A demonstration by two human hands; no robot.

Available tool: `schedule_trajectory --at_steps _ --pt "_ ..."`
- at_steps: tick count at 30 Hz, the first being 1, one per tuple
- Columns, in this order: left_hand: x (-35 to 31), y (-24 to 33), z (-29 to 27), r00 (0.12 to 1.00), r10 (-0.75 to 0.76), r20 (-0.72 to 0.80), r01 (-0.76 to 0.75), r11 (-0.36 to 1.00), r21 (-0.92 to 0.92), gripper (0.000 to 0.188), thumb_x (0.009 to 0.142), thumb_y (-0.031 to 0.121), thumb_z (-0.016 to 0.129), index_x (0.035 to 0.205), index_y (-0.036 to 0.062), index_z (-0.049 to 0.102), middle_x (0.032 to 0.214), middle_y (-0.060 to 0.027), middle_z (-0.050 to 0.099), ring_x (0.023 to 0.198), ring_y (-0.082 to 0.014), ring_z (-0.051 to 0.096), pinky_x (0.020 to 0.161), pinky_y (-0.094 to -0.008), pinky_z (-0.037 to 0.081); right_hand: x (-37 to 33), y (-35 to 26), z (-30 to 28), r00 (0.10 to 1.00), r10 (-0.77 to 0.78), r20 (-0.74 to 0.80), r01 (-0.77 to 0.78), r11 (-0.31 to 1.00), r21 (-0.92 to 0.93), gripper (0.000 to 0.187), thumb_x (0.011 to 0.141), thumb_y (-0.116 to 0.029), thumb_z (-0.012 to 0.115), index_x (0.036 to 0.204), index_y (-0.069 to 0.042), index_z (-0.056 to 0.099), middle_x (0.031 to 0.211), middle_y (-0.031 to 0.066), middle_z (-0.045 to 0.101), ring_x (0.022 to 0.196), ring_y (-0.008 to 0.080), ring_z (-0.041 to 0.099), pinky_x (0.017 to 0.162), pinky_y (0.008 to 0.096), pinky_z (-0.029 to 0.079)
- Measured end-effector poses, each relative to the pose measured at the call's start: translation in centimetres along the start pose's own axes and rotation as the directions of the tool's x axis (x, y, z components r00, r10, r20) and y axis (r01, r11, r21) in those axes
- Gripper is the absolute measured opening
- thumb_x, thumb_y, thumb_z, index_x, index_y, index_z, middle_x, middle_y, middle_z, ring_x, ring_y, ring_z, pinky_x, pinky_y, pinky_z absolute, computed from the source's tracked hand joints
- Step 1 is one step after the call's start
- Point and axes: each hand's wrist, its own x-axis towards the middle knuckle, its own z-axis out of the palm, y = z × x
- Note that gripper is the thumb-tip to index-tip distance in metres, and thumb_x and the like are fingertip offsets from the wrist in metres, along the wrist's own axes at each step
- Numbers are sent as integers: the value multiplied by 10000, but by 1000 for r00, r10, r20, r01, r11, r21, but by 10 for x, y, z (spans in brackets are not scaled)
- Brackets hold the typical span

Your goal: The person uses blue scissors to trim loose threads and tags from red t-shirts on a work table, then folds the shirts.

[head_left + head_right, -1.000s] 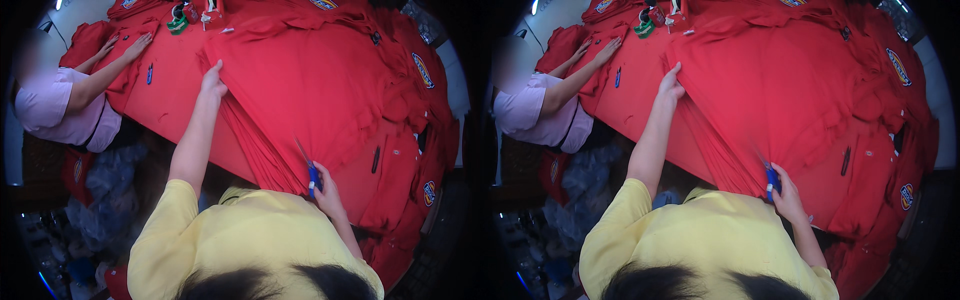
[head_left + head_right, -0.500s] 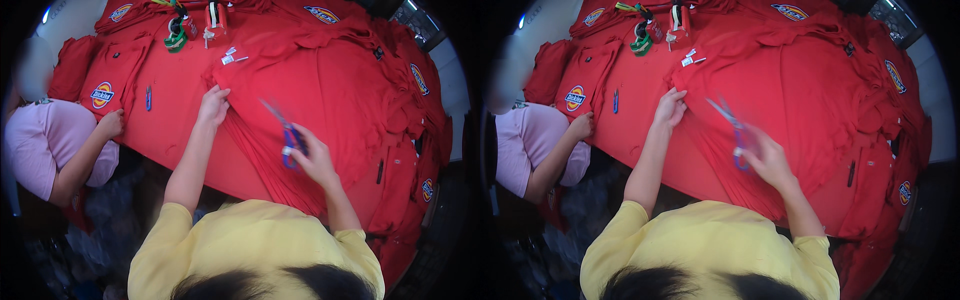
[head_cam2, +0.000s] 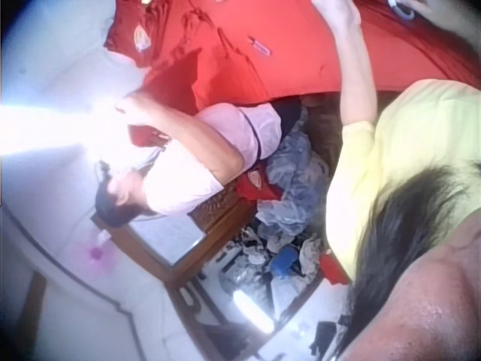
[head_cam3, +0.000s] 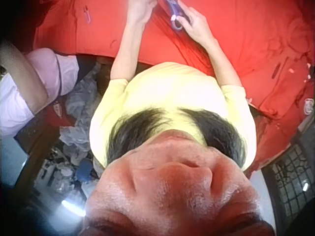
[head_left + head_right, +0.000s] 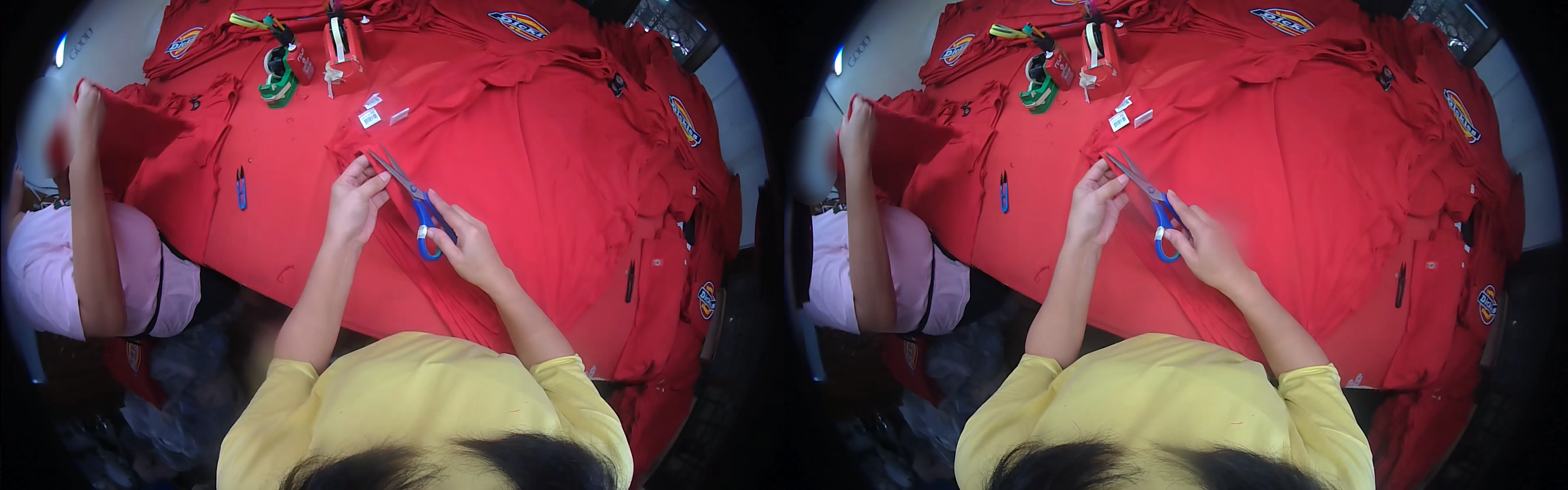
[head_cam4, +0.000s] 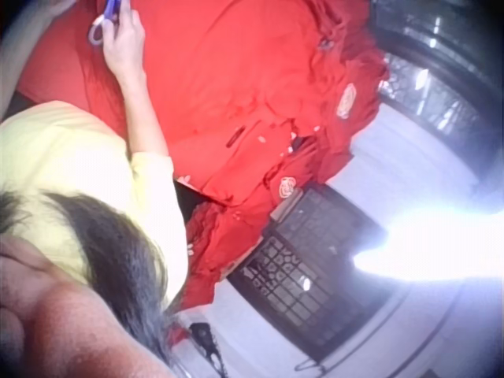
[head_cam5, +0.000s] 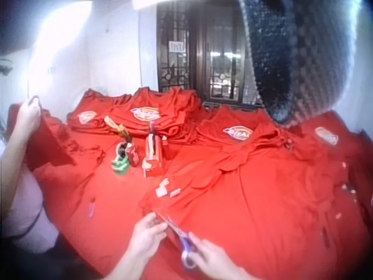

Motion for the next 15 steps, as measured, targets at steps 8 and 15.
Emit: schedule_trajectory --at_steps 8,15 --pt "-3 -1 2 997 -38 66 37 999 6 386 849 -6 607 1216 91 537 1075 -16 609 991 -124 589 836 -315 485 1 -10 -12 937 303 174 -344 888 304 490 941 -178 538 1398 -59 406 993 146 608 799 230 595 776 340 485" --pt "-9 5 9 993 -66 99 61 997 55 510 841 -30 587 1317 98 458 1104 -28 593 993 -134 579 866 -331 471 2 14 0 974 -175 -142 185 981 57 475 910 -47 541 1376 -54 449 881 70 608 660 79 552 621 234 476"
